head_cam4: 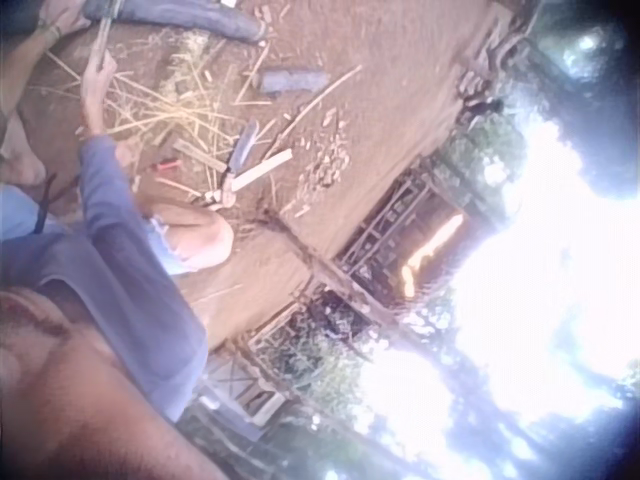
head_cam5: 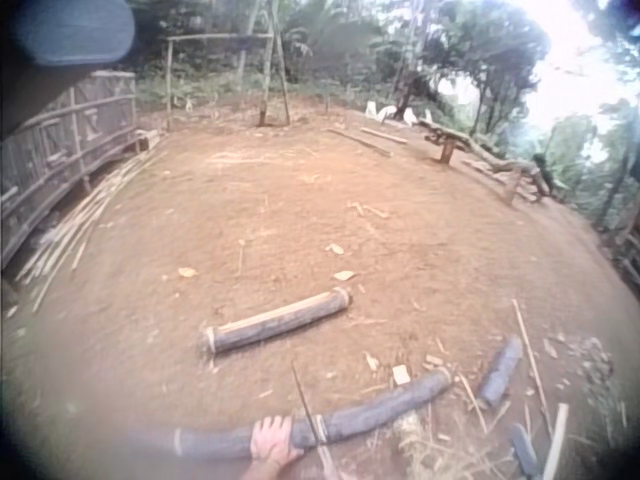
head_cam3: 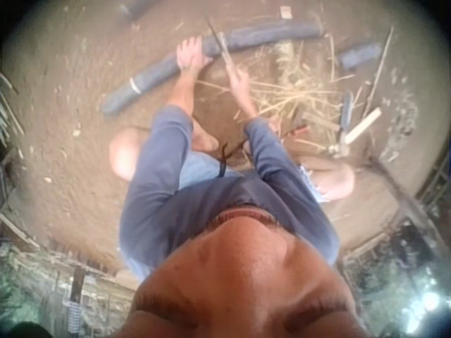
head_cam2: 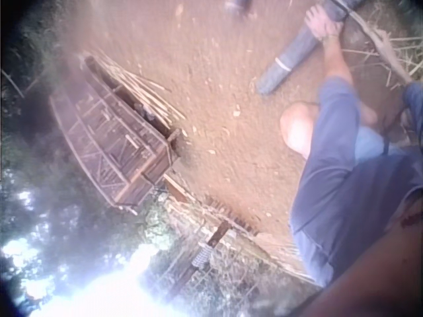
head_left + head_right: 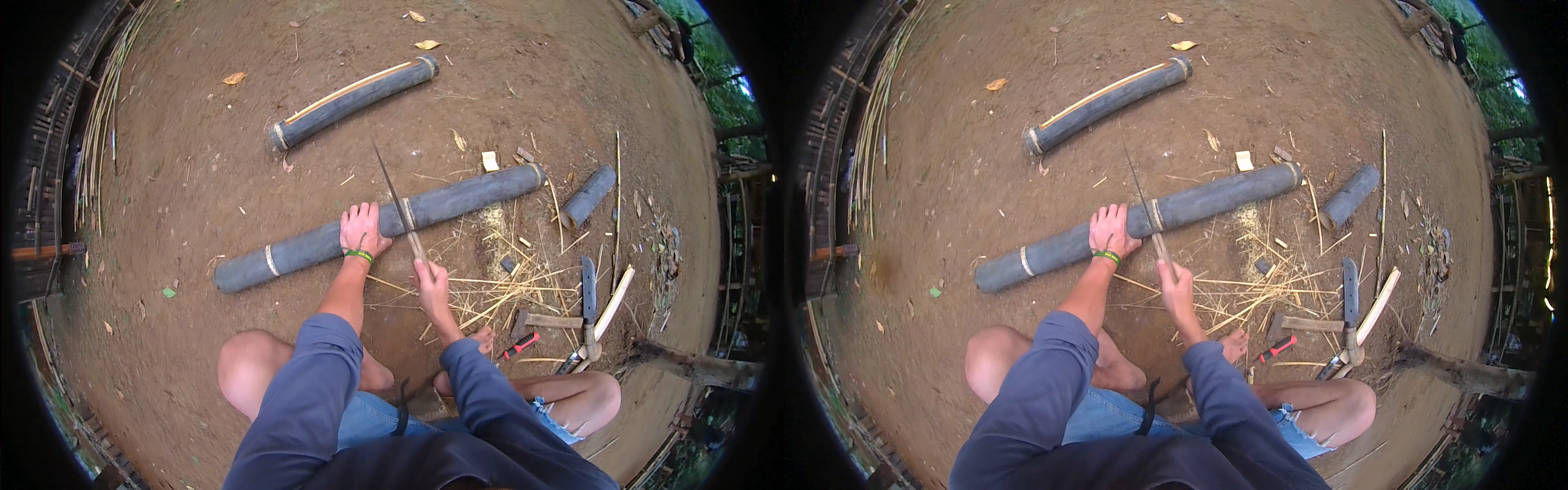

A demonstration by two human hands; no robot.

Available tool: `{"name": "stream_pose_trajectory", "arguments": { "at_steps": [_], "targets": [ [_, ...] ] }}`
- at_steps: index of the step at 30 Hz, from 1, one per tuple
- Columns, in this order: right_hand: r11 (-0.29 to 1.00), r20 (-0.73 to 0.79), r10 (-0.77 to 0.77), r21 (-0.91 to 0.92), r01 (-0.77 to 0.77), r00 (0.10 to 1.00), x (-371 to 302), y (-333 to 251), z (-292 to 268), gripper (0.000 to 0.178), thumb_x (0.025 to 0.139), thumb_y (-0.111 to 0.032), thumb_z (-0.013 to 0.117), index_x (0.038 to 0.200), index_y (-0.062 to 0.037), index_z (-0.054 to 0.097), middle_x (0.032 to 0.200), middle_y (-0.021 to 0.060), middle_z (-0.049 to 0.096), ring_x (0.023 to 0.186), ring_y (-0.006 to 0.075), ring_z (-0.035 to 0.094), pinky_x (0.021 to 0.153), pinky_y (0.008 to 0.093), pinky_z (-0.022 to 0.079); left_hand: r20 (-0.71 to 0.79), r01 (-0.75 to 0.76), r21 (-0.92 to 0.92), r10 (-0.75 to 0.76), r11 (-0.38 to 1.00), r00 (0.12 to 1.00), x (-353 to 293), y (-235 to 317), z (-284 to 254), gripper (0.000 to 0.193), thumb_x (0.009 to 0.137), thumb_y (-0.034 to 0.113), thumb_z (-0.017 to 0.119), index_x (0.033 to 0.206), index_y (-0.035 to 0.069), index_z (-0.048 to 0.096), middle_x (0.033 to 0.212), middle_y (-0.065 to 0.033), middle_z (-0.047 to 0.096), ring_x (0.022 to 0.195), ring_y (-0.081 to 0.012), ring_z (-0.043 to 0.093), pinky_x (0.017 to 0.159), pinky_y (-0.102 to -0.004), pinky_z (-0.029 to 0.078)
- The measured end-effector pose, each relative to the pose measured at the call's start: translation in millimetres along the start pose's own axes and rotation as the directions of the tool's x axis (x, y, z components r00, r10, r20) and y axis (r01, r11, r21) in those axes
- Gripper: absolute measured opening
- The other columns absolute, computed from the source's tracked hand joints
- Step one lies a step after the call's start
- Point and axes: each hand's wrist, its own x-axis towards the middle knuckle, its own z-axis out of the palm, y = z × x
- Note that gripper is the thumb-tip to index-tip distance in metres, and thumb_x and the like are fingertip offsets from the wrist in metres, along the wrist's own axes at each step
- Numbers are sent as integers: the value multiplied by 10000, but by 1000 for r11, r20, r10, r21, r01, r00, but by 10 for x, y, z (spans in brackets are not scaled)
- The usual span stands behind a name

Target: The person sits on the ground and uses a hand saw to cut a long, dark bamboo pole. They hold the pole steady with their left hand while sawing with their right hand, creating a cross-section cut. The task involves repetitive sawing motions to penetrate the material.

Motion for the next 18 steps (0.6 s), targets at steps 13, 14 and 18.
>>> {"name": "stream_pose_trajectory", "arguments": {
  "at_steps": [13,14,18],
  "targets": [
    [951,-137,-254,-214,222,957,149,154,105,386,1028,-259,604,718,-28,594,571,10,467,543,138,436,530,339,331,13,2,-3,-2,1000,1000,18,54,7,858,519,362,936,1282,128,622,1134,-53,624,1112,-271,584,1010,-423,462],
    [961,-145,-233,-187,205,962,-141,265,51,403,1033,-266,599,713,-22,580,567,28,457,545,145,433,533,349,333,7,13,6,-13,1000,1000,18,6,2,857,518,364,935,1280,128,624,1129,-54,623,1109,-272,584,1008,-422,463],
    [993,-61,-90,-83,84,994,-983,318,-312,448,1041,-289,587,702,1,544,562,70,443,547,174,422,545,392,333,-43,44,48,-42,998,998,-12,-96,46,854,517,367,931,1278,127,628,1122,-56,622,1103,-275,583,1002,-421,468]
  ]
}}
